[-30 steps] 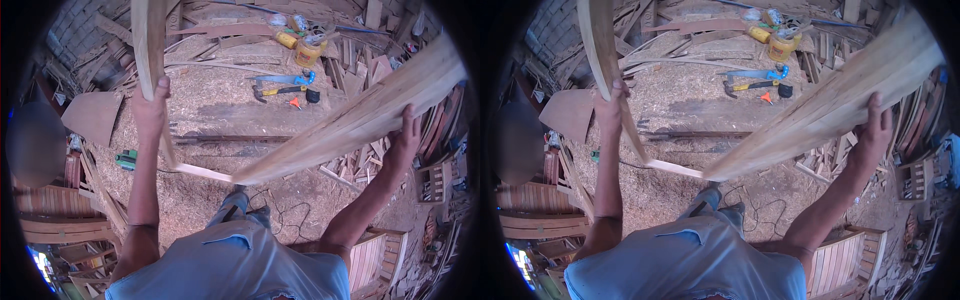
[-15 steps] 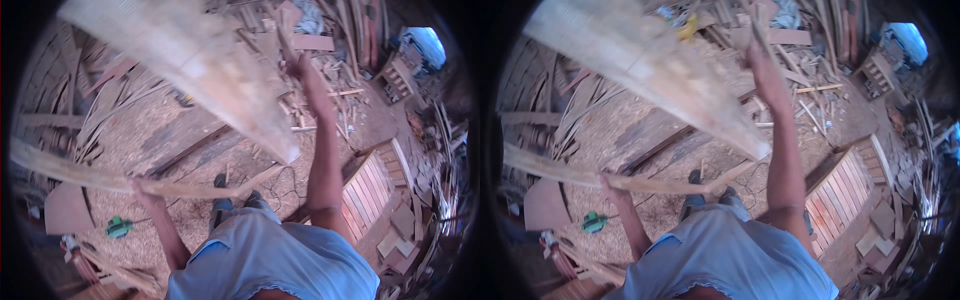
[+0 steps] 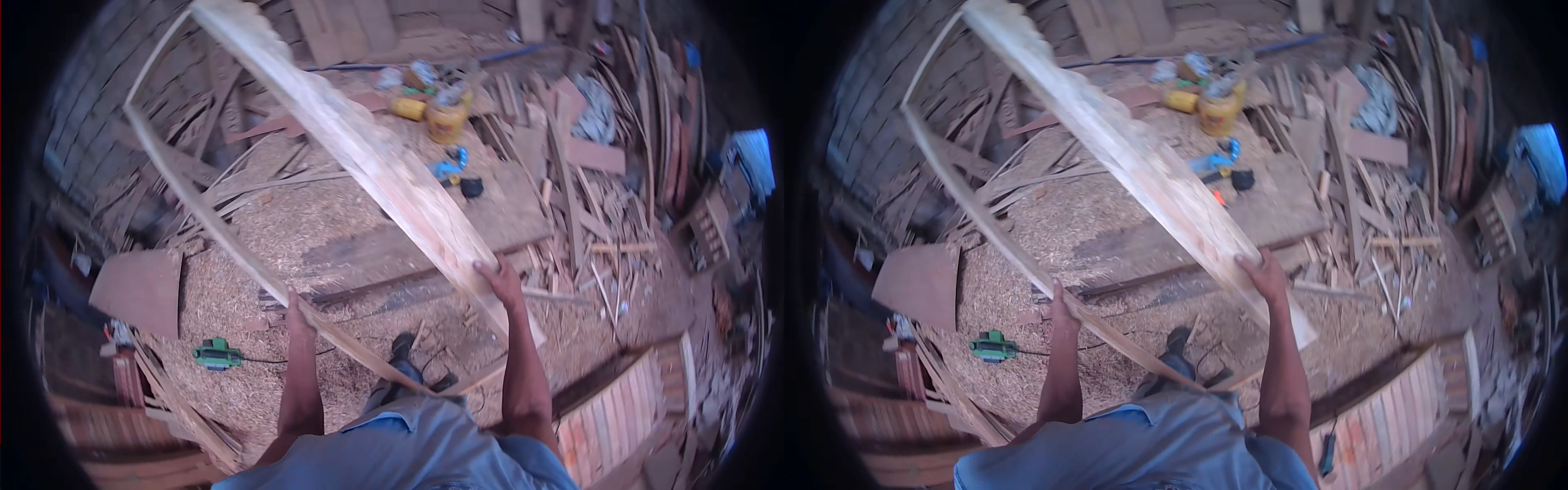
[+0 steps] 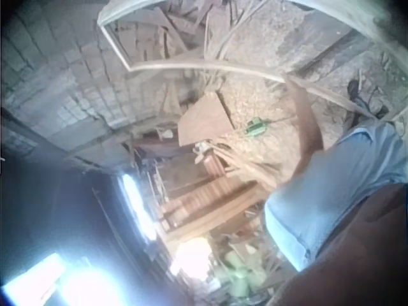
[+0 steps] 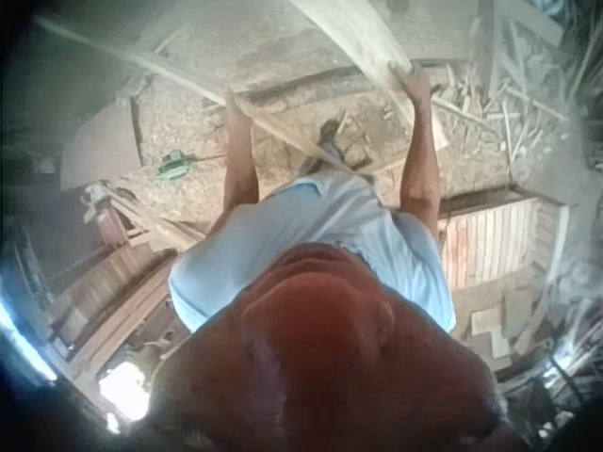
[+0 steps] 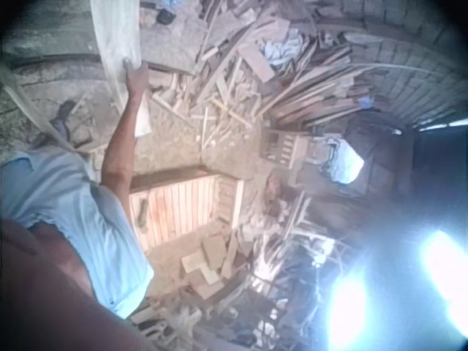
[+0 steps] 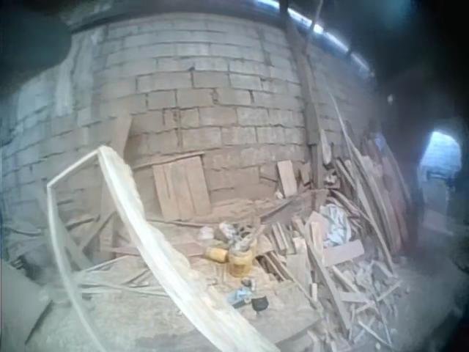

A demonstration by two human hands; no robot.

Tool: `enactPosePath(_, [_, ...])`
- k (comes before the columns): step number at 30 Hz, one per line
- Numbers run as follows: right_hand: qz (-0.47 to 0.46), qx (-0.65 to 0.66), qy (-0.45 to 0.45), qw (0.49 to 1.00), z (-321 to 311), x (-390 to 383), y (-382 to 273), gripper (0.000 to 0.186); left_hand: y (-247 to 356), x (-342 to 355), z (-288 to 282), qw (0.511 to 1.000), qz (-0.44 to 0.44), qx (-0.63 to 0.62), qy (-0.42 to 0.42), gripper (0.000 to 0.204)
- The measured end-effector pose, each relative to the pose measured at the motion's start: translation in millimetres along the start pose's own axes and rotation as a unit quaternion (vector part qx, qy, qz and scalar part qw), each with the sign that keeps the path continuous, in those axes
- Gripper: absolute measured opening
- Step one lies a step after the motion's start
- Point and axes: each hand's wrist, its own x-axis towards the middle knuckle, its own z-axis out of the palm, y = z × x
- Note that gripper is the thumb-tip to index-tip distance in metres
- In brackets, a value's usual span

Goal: The person cuts along marked lines and curves on wooden boards using an electric jigsaw, repositioning the wood to make cuts on different pieces.

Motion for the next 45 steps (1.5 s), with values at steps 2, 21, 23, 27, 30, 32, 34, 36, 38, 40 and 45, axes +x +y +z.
enactPosePath(2, [-0.014,0.002,-0.019,1.000,27,12,5,0.077,-1,31,-18,0.999,-0.016,0.028,0.018,0.049])
enactPosePath(21, [0.133,-0.080,0.014,0.988,95,78,49,0.084,-25,201,6,0.954,-0.124,0.272,0.012,0.044])
enactPosePath(23, [0.144,-0.076,0.011,0.987,108,82,50,0.084,-14,231,-13,0.954,-0.069,0.291,-0.032,0.054])
enactPosePath(27, [0.143,-0.095,0.038,0.984,100,72,91,0.083,-16,215,35,0.865,-0.114,0.484,-0.072,0.064])
enactPosePath(30, [0.137,-0.040,0.055,0.988,107,67,94,0.077,-10,218,43,0.832,-0.114,0.538,-0.073,0.066])
enactPosePath(32, [0.111,-0.011,0.069,0.991,112,64,97,0.075,-7,220,45,0.817,-0.114,0.560,-0.070,0.065])
enactPosePath(34, [0.133,-0.068,0.063,0.987,111,66,96,0.074,-1,224,47,0.767,-0.084,0.631,-0.077,0.068])
enactPosePath(36, [0.132,-0.068,0.057,0.987,106,62,109,0.076,-8,224,49,0.756,-0.073,0.644,-0.089,0.069])
enactPosePath(38, [0.132,-0.069,0.052,0.987,105,58,118,0.078,-17,225,54,0.718,-0.057,0.686,-0.102,0.074])
enactPosePath(40, [0.128,-0.064,0.046,0.989,109,56,112,0.076,-12,234,47,0.719,-0.033,0.689,-0.083,0.075])
enactPosePath(45, [0.066,-0.094,0.034,0.993,103,47,111,0.081,-25,220,57,0.665,0.019,0.746,-0.032,0.084])
